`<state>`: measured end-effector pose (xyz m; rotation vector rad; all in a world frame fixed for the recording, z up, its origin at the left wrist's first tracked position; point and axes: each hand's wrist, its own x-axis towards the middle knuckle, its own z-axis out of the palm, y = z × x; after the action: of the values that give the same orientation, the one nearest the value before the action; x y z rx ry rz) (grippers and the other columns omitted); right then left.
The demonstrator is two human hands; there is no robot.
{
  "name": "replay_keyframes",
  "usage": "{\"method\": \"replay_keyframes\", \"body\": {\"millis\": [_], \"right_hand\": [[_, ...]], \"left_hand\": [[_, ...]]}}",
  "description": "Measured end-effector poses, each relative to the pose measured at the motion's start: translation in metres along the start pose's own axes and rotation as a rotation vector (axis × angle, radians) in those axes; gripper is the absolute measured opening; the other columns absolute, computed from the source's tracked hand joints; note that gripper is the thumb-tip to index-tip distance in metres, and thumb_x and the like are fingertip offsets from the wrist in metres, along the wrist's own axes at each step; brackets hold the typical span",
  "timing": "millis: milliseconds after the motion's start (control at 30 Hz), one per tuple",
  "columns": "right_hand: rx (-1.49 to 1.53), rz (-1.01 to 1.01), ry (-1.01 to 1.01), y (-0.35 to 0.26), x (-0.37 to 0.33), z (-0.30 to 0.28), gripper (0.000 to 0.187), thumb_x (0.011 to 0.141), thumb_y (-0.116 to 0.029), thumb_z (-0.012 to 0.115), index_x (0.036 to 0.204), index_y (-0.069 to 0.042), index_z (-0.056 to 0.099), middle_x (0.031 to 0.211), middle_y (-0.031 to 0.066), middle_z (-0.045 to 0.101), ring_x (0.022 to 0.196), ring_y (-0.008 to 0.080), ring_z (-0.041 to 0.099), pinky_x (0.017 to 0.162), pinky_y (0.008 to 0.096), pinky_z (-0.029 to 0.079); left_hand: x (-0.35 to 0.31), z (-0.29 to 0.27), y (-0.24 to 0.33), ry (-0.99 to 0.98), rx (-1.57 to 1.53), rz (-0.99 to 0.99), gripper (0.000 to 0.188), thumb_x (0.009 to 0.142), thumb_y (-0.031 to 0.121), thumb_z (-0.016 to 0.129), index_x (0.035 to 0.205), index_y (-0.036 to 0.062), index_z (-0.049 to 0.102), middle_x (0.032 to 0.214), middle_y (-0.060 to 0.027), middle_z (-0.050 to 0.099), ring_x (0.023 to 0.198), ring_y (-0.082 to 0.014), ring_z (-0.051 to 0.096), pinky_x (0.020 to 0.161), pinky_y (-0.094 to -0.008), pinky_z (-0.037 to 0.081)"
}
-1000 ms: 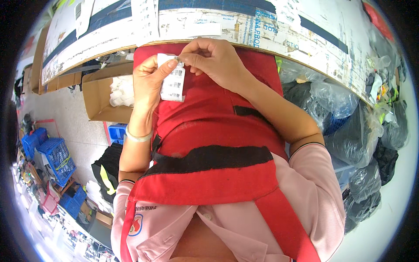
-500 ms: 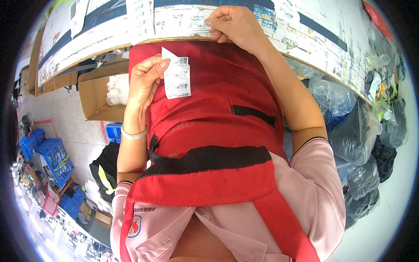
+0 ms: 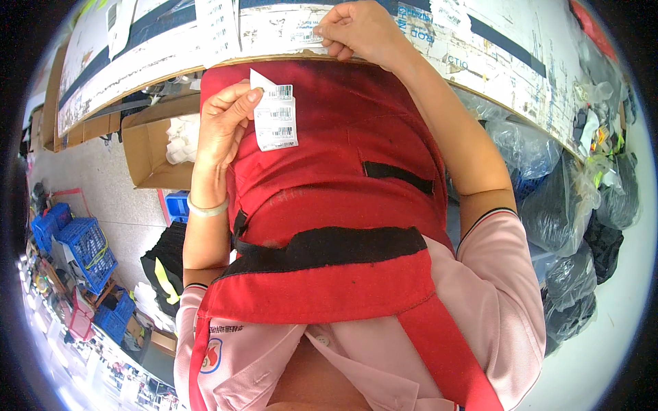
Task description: The recorder is checking and organizing white labels at a workstation.
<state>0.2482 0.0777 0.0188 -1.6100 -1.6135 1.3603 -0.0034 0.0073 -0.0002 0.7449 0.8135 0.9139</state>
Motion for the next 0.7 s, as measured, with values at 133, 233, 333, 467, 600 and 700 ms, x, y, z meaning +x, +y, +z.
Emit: {"method": "replay_keyframes", "body": {"millis": [133,233,333,467,600,700], "right_hand": [[-0.055,0.016,-0.002,-0.002,0.003,0.001,0.020,0.089,-0.024,0.064,0.089,-0.004,0.066,0.072,0.0009,0.064,0.059,0.0057,0.058,0.054,0.0191,0.050],[-0.061,0.006,0.002,0.000,0.004,0.001,0.020,0.089,-0.023,0.064,0.090,-0.004,0.066,0.072,0.0016,0.064,0.059,0.0061,0.058,0.054,0.0193,0.050],[-0.076,0.005,-0.001,0.000,0.004,0.000,0.019,0.089,-0.022,0.063,0.091,-0.003,0.066,0.073,0.0019,0.064,0.059,0.0063,0.058,0.054,0.0196,0.050],[0.127,0.120,-0.058,-0.012,0.002,-0.004,0.019,0.088,-0.015,0.064,0.085,0.004,0.063,0.070,0.0082,0.063,0.055,0.0122,0.059,0.048,0.0237,0.049],[0.114,0.119,-0.050,-0.014,0.001,-0.004,0.019,0.088,-0.015,0.064,0.085,0.004,0.063,0.069,0.0077,0.063,0.055,0.0122,0.059,0.048,0.0234,0.048],[0.088,0.124,-0.039,-0.018,0.000,-0.003,0.019,0.088,-0.014,0.063,0.085,0.004,0.062,0.069,0.0077,0.063,0.055,0.0123,0.059,0.048,0.0233,0.048]], "left_hand": [[0.000,-0.002,-0.001,-0.009,0.000,-0.006,0.014,0.087,0.006,0.064,0.099,-0.0023,0.067,0.087,-0.0052,0.067,0.078,-0.0102,0.062,0.073,-0.0230,0.051],[0.000,-0.001,-0.001,-0.017,-0.003,-0.015,0.014,0.087,0.006,0.064,0.099,-0.0023,0.067,0.087,-0.0054,0.067,0.078,-0.0105,0.062,0.073,-0.0233,0.051],[0.001,0.000,-0.002,-0.014,-0.010,-0.016,0.014,0.087,0.006,0.064,0.099,-0.0025,0.067,0.088,-0.0057,0.068,0.078,-0.0108,0.062,0.074,-0.0237,0.051],[0.001,-0.002,-0.004,-0.016,-0.025,-0.026,0.015,0.087,0.006,0.064,0.099,-0.0029,0.067,0.089,-0.0063,0.068,0.079,-0.0112,0.063,0.074,-0.0242,0.052],[0.000,-0.001,-0.004,-0.011,-0.028,-0.032,0.015,0.088,0.006,0.064,0.099,-0.0030,0.067,0.089,-0.0063,0.068,0.079,-0.0113,0.063,0.074,-0.0242,0.052],[0.000,-0.001,-0.003,-0.034,-0.023,-0.023,0.015,0.088,0.006,0.064,0.099,-0.0032,0.066,0.089,-0.0067,0.068,0.079,-0.0113,0.063,0.074,-0.0241,0.052]]}}
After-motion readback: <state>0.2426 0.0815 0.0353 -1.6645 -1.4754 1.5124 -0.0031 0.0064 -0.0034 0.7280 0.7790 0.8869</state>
